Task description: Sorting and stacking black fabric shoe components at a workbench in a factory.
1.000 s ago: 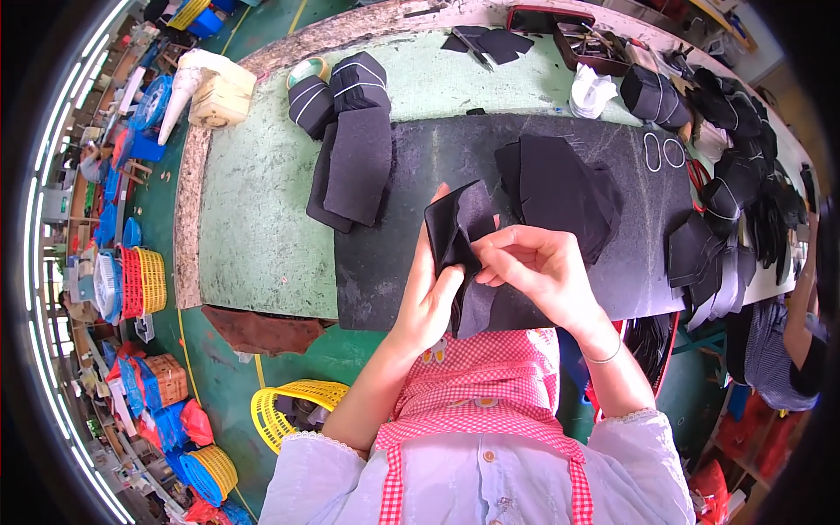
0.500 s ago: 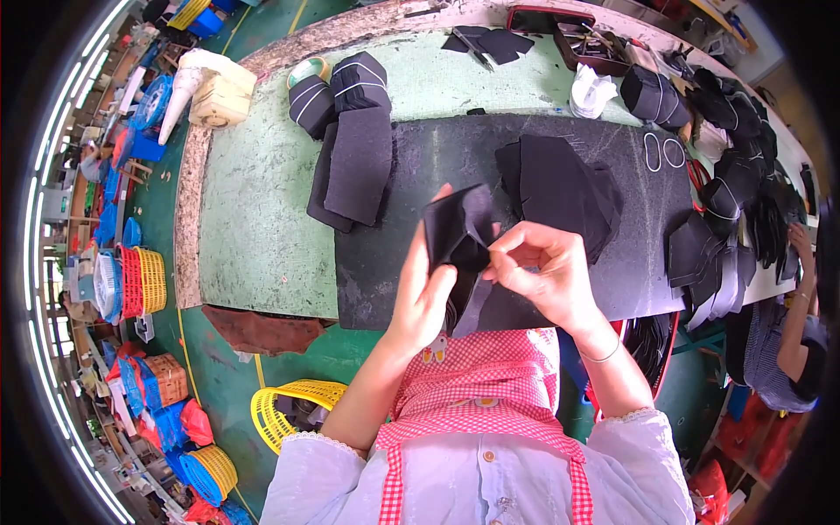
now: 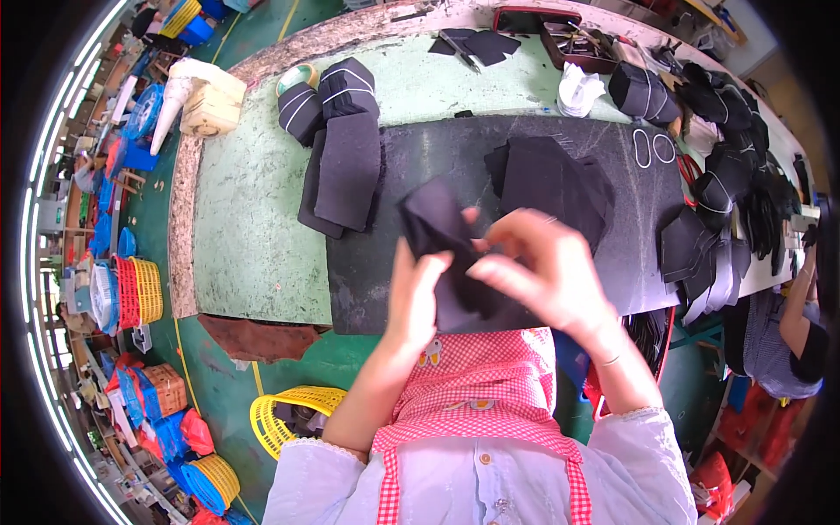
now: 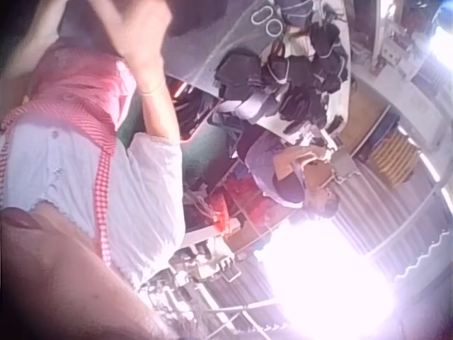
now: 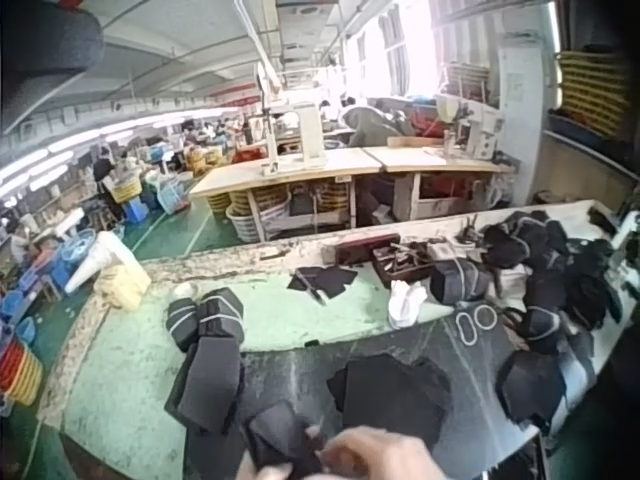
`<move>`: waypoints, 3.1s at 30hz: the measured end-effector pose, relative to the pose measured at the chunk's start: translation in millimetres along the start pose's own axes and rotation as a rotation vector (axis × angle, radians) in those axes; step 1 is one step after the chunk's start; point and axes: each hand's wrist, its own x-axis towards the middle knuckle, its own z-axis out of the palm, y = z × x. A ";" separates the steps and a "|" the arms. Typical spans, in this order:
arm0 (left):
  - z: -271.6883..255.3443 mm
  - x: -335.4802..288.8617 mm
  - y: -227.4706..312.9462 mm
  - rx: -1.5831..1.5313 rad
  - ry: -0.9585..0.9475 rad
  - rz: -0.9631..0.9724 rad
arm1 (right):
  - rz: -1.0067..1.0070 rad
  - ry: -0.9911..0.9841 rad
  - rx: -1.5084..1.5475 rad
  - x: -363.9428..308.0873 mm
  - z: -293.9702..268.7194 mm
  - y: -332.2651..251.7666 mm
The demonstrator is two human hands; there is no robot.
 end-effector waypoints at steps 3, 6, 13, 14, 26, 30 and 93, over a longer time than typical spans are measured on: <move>17.2 1.2 5.5 -0.041 0.004 -0.023 | -0.211 0.242 0.060 0.7 20.5 23.9; -23.9 7.5 21.1 -0.127 -0.064 0.054 | 0.231 0.212 -0.126 11.9 -20.7 41.5; -1.1 -3.0 0.6 -0.274 -0.126 -0.034 | -0.032 0.118 -0.016 -2.9 0.8 9.5; 10.1 -4.8 -0.9 -0.358 -0.186 -0.060 | -0.042 0.005 0.206 -5.4 15.8 1.7; 10.9 -1.4 2.0 -0.226 -0.300 -0.146 | 0.288 -0.325 1.051 -6.0 14.1 29.8; 10.5 -1.2 3.6 -0.257 -0.319 -0.162 | 0.309 -0.361 0.955 -4.3 11.0 25.3; -50.5 12.4 16.8 -0.556 -0.120 -0.130 | 0.027 0.273 -0.507 14.3 -39.8 64.7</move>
